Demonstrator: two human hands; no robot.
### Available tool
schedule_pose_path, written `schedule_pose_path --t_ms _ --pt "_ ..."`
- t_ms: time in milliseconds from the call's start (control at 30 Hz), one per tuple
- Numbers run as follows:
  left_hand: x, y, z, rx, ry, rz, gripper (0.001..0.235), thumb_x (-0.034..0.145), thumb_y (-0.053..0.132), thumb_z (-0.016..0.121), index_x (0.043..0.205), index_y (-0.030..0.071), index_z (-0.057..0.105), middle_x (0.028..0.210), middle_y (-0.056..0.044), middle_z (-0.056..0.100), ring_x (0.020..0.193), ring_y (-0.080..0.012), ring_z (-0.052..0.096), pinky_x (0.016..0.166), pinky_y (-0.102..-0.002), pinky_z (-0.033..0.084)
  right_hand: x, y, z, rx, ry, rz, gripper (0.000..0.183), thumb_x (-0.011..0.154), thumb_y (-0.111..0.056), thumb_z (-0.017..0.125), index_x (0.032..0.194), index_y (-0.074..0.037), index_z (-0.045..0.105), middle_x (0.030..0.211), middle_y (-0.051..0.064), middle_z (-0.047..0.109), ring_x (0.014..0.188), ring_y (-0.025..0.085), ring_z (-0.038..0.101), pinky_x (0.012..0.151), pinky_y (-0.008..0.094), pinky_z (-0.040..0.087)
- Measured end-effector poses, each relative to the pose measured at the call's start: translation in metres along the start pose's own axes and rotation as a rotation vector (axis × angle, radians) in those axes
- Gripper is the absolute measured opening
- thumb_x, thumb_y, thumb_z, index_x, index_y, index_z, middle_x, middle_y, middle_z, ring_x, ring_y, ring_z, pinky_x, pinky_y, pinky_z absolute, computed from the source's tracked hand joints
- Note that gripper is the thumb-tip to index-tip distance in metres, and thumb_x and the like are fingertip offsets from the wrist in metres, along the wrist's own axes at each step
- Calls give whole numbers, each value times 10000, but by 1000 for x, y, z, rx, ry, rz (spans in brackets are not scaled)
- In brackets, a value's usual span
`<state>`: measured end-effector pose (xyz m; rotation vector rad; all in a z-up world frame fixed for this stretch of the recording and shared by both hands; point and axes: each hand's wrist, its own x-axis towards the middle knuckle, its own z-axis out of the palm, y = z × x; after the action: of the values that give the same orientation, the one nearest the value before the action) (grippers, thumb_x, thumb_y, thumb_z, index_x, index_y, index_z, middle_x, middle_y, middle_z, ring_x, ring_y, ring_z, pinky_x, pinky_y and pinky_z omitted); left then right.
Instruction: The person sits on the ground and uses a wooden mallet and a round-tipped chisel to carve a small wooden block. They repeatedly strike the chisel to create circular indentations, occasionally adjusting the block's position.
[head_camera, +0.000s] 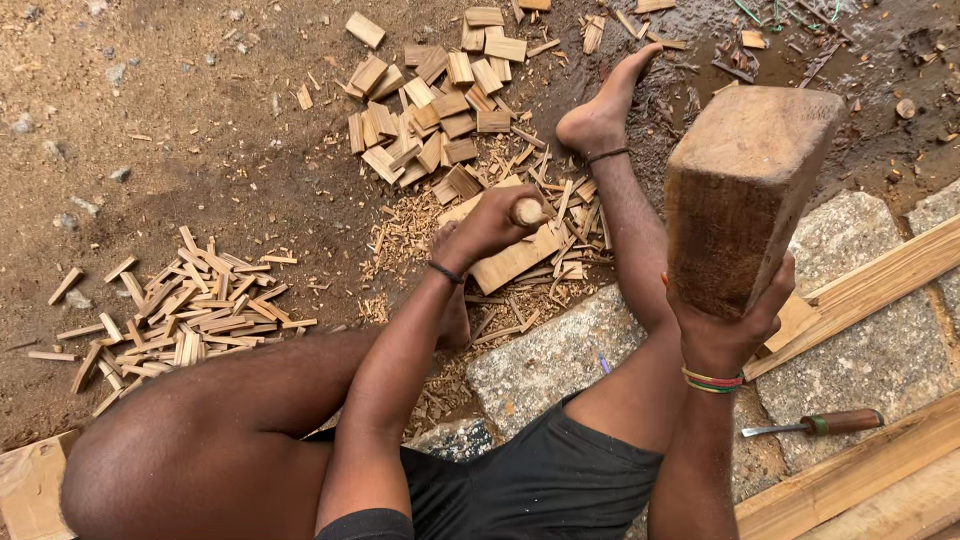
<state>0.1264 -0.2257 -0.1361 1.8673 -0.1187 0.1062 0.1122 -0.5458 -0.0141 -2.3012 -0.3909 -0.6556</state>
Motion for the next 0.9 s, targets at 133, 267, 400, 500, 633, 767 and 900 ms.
schedule_pose_path --t_ms 133,267,400,500,633,767,900 --pt "-2 -2 16 125 163 50 228 882 185 804 1042 96 667 995 -55 748 935 -195 742 852 -327 640 -1 -15 -1 -10 -36 -18 1067 835 -286 1022 1568 11 306 1305 216 687 1177 328 741 989 389 609" --pt "7 -8 -6 -46 416 -240 229 902 236 819 997 100 661 941 -45 747 875 -156 755 802 -290 657 3 -29 -4 -20 -91 -47 997 854 -269 978 1554 11 326 1311 236 677 1179 341 737 973 396 610" --pt "16 -15 -33 -32 381 -186 320 860 243 879 954 78 622 890 -56 706 821 -155 702 744 -313 604 4 -38 -2 -4 -133 -31 952 884 -262 973 1555 3 351 1318 222 693 1212 334 737 995 392 611" --pt "10 -16 -39 -40 80 -166 282 863 266 866 932 113 640 891 -19 717 834 -123 693 748 -303 592 1 -44 5 52 -126 -9 986 869 -267 977 1554 22 329 1321 234 697 1209 338 739 1054 421 609" --pt "1 -9 -30 3 9 -81 296 897 263 845 917 92 604 887 -33 695 836 -149 673 735 -349 565 2 -50 12 15 -74 -60 1057 815 -307 1008 1542 23 315 1302 247 694 1170 333 747 993 413 628" --pt "-1 -4 -32 -38 -20 -197 273 899 280 812 896 110 598 894 -20 689 832 -150 678 704 -342 581 9 -50 5 82 -88 -111 1041 897 -297 1011 1569 7 275 1344 238 677 1217 329 742 1027 404 633" --pt "-2 -18 -19 30 -10 -167 279 907 279 819 934 83 623 922 -56 728 872 -194 713 772 -379 601 19 -50 19 -139 -318 -157 968 881 -351 959 1553 -36 338 1087 205 693 988 315 742 852 430 619"
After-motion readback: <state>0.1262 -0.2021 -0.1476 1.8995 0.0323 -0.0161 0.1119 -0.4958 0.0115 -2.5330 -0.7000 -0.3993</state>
